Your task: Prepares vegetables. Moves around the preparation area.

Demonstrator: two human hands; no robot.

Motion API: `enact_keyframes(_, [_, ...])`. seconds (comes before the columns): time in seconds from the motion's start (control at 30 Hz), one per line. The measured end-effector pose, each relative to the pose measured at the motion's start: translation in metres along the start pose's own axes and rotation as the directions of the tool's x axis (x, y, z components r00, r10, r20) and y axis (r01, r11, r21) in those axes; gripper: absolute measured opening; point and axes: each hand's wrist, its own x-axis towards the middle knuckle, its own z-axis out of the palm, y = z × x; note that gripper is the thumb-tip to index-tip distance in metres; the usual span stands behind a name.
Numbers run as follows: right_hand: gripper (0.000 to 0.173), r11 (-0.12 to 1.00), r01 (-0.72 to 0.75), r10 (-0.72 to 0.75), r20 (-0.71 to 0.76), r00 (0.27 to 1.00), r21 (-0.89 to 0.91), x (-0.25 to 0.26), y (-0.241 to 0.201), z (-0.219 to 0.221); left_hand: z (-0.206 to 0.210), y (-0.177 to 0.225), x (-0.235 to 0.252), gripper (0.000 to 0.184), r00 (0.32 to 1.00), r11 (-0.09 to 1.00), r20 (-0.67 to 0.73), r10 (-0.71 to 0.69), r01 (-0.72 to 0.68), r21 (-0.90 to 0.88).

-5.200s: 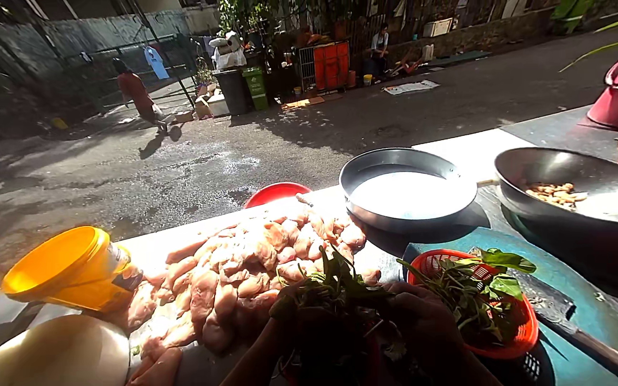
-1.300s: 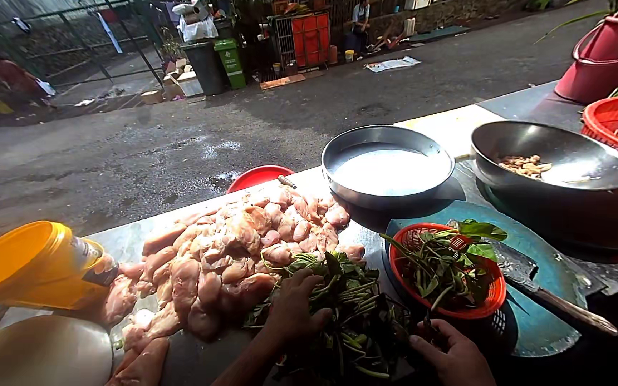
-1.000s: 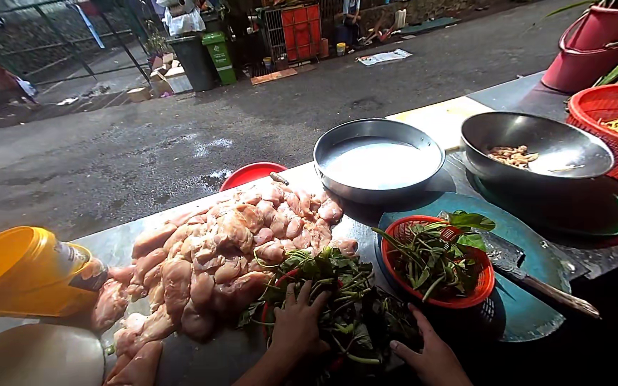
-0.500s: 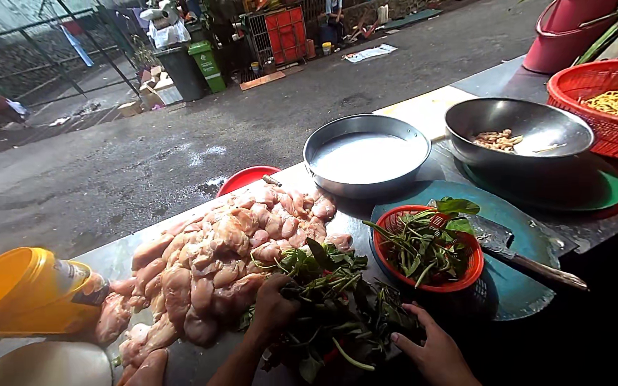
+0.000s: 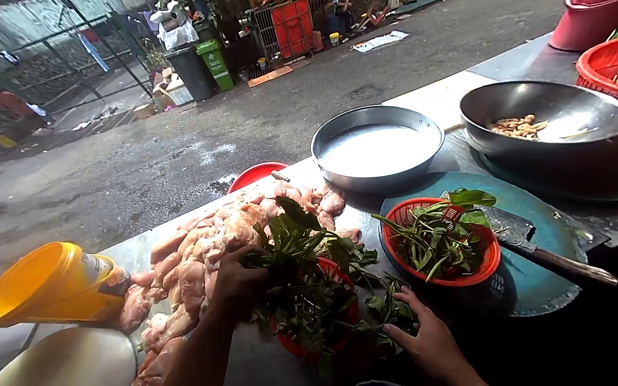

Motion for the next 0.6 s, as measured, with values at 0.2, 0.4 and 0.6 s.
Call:
enact_keyframes(0.2, [0.072, 1.0, 0.005, -0.005, 0.012, 1.0, -0.03, 0.006, 0.0, 0.0, -0.016, 0.044, -0.005, 0.029, 0.988, 0.988, -0.011, 0.151, -0.151, 0.029])
enact_keyframes(0.4, [0.07, 0.999, 0.023, -0.024, -0.024, 0.999, -0.036, 0.007, 0.004, -0.004, -0.025, 0.086, -0.007, 0.034, 0.965, 0.971, -0.103, 0.241, -0.239, 0.029])
enact_keyframes(0.6, [0.069, 1.0, 0.009, -0.01, -0.042, 0.999, -0.016, 0.006, 0.008, -0.012, -0.071, 0.072, 0.04, 0.036, 0.922, 0.925, 0.074, 0.379, -0.376, -0.053])
